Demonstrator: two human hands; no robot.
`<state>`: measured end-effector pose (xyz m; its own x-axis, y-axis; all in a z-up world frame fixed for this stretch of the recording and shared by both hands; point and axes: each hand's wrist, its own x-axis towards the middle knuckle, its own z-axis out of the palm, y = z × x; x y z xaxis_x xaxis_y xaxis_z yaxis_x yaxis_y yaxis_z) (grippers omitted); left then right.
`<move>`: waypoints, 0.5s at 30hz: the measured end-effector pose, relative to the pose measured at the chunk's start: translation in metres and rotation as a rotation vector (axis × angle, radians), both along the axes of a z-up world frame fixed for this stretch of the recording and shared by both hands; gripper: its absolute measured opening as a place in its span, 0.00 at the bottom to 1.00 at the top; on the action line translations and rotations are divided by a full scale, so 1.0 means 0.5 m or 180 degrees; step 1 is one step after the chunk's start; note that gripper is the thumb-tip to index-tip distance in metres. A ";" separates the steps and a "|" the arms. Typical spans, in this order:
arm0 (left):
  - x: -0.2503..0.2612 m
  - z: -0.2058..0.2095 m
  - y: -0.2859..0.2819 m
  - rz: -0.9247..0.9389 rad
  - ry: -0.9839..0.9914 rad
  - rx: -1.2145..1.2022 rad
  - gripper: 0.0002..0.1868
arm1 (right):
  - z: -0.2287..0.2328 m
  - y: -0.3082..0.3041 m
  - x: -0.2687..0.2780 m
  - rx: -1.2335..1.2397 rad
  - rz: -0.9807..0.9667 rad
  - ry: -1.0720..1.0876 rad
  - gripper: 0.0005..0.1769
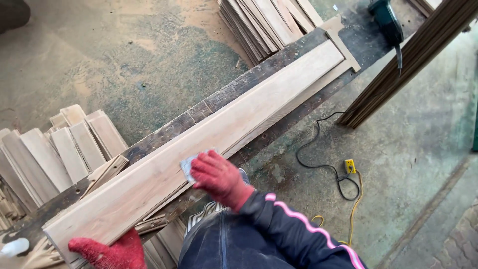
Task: Sanding a wooden plank manually using sandpaper in a workshop.
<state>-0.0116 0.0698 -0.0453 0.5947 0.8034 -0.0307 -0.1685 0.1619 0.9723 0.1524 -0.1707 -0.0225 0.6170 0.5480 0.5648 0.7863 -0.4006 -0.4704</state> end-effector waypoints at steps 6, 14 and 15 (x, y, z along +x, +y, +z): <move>-0.002 0.005 0.008 -0.0221 0.0056 0.0044 0.45 | -0.076 -0.244 0.250 0.2123 -0.1016 0.1793 0.09; 0.042 0.105 -0.023 0.0285 -0.0413 -0.1689 0.50 | 0.142 0.043 0.047 0.0876 0.0138 0.0363 0.16; 0.047 0.109 -0.025 0.0174 -0.0382 -0.1699 0.45 | 0.171 0.081 -0.011 0.0498 0.0640 0.0483 0.27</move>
<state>0.0120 0.0571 0.0091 0.5771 0.7245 -0.3769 -0.2951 0.6153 0.7310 0.1469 -0.1305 0.0631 0.5888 0.5814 0.5616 0.7584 -0.1572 -0.6325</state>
